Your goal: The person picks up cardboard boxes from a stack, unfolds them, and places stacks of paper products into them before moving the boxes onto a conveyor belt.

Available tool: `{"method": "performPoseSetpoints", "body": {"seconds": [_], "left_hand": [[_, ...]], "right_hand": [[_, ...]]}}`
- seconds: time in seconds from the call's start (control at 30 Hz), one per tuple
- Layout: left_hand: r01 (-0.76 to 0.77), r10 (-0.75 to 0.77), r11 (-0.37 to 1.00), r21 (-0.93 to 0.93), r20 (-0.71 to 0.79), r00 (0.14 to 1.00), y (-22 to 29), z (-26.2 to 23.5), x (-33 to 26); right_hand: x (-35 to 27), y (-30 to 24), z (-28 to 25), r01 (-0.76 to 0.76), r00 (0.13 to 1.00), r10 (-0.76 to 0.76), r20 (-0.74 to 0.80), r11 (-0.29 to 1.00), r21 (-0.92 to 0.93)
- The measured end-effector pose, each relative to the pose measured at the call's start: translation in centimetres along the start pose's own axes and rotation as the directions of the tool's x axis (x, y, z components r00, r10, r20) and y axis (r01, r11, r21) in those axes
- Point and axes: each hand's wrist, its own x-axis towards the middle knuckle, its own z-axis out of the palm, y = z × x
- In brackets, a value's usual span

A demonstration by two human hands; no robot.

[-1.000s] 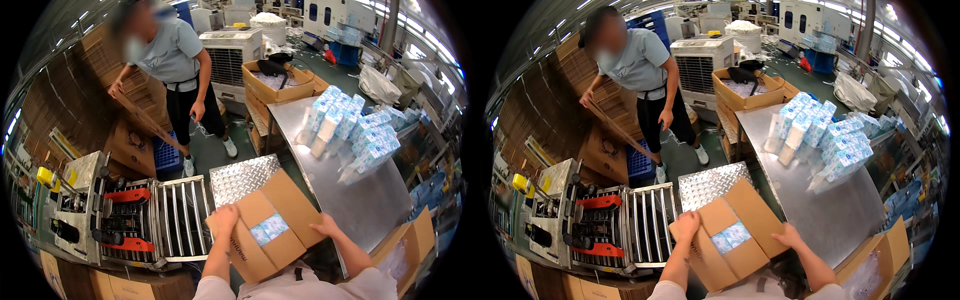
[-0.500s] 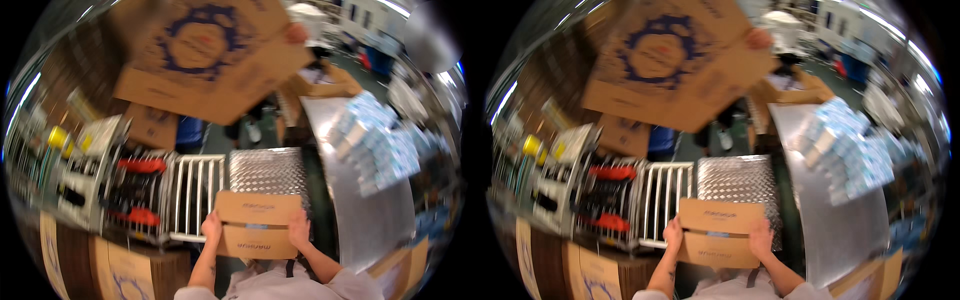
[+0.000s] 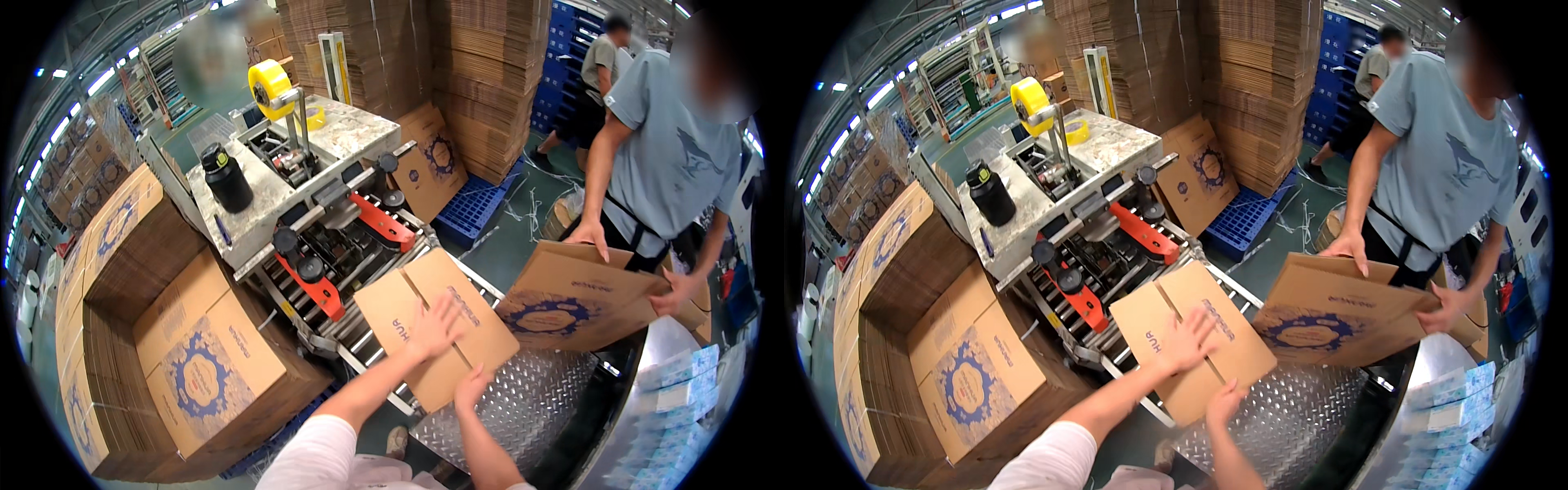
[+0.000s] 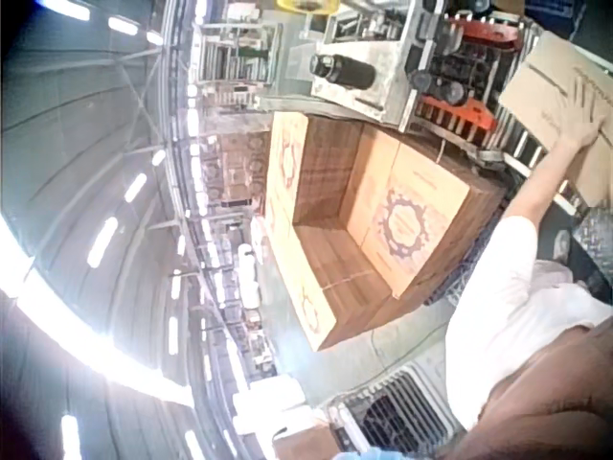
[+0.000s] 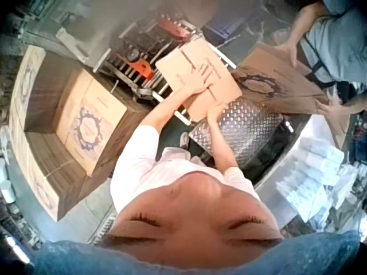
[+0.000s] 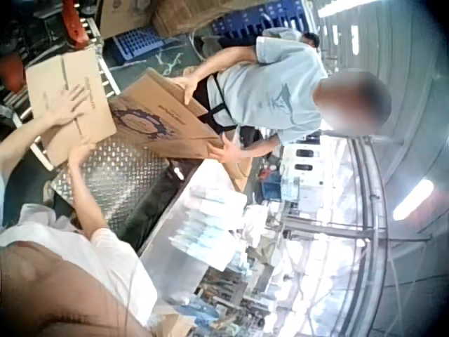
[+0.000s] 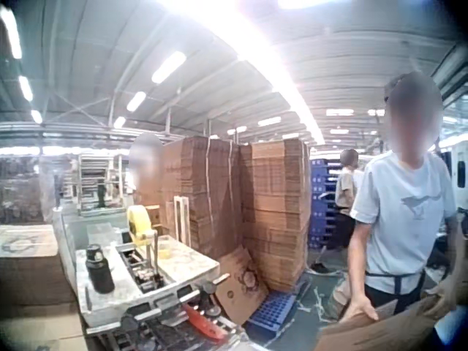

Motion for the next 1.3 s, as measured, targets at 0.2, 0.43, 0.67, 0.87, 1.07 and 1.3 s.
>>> {"method": "performPoseSetpoints", "body": {"seconds": [0.2,0.43,0.67,0.87,1.07,1.3], "left_hand": [[0.141,-0.134,0.988,-0.058,0.112,0.985,-7.8,2.8,3.7],[0.255,-0.239,0.965,-0.062,0.192,0.952,-10.7,4.7,9.6],[0.348,-0.342,0.937,0.03,0.284,0.896,-17.1,-0.2,5.5],[0.161,-0.147,0.98,0.114,-0.125,0.981,-21.0,-6.0,-13.1],[0.263,-0.425,0.894,0.361,0.506,0.75,-22.7,-11.5,-28.3],[0.144,-0.405,0.847,0.511,0.446,0.798,-21.7,-11.9,-26.3]], "right_hand": [[5.0,-7.5,11.4,0.159,0.983,-0.152,0.101,0.985,-0.065],[8.1,-5.3,7.0,0.385,0.65,-0.344,0.678,0.918,0.097],[-3.7,21.4,-13.5,0.442,0.364,0.076,0.928,0.863,-0.244],[-9.7,36.3,-32.1,0.245,0.595,0.462,0.658,0.675,-0.695],[-10.7,34.7,-35.7,0.159,0.875,0.258,0.409,0.644,-0.748],[-7.6,22.1,-30.0,0.392,0.779,-0.048,0.625,0.816,-0.425]]}}
